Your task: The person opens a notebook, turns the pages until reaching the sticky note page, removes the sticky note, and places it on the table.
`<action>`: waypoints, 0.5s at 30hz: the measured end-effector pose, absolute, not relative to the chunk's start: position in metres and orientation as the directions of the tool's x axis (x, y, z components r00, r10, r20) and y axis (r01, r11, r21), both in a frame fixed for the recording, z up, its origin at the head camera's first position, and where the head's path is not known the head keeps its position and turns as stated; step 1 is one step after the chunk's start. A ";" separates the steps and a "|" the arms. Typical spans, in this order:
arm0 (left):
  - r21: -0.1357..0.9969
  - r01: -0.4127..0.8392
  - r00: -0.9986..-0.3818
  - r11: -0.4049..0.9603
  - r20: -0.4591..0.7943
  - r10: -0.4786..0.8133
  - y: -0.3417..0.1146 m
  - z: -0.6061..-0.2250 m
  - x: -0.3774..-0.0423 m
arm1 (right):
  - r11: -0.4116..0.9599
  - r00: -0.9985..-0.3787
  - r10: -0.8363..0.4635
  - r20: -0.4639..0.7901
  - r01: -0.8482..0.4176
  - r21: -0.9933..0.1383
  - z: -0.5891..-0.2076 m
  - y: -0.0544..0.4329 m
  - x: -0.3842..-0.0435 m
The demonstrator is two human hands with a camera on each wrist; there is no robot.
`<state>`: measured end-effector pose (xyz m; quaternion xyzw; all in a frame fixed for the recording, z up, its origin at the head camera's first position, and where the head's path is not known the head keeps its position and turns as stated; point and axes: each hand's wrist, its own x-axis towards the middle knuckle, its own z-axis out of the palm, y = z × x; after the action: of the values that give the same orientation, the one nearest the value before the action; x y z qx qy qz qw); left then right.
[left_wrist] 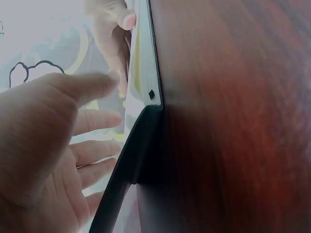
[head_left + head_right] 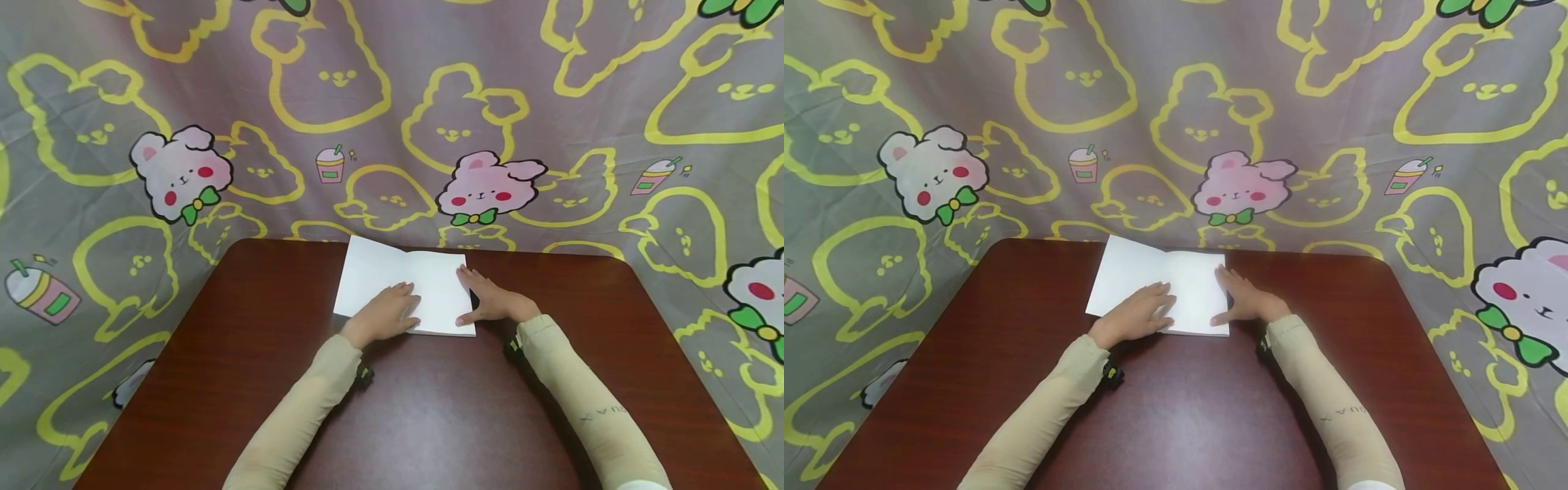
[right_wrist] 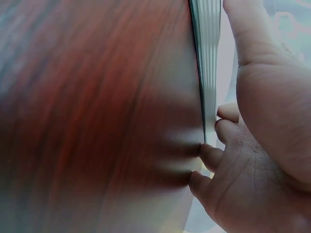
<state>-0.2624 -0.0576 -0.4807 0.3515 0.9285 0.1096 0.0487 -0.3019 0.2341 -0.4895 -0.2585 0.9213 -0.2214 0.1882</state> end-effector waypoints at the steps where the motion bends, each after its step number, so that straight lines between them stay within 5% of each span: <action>1: 0.237 0.645 -0.746 0.727 -0.013 0.666 -0.057 -0.481 -0.262 | 0.769 -0.795 -0.559 -0.234 -0.392 -0.505 -0.490 0.234 -0.302; 15: 0.213 0.683 -0.717 0.698 0.017 0.697 -0.050 -0.484 -0.260 | 0.778 -0.804 -0.549 -0.227 -0.394 -0.489 -0.492 0.232 -0.303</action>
<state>-0.2598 -0.0504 -0.4845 0.3747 0.9209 0.1024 0.0326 -0.3034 0.2319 -0.4920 -0.2548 0.9252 -0.2143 0.1818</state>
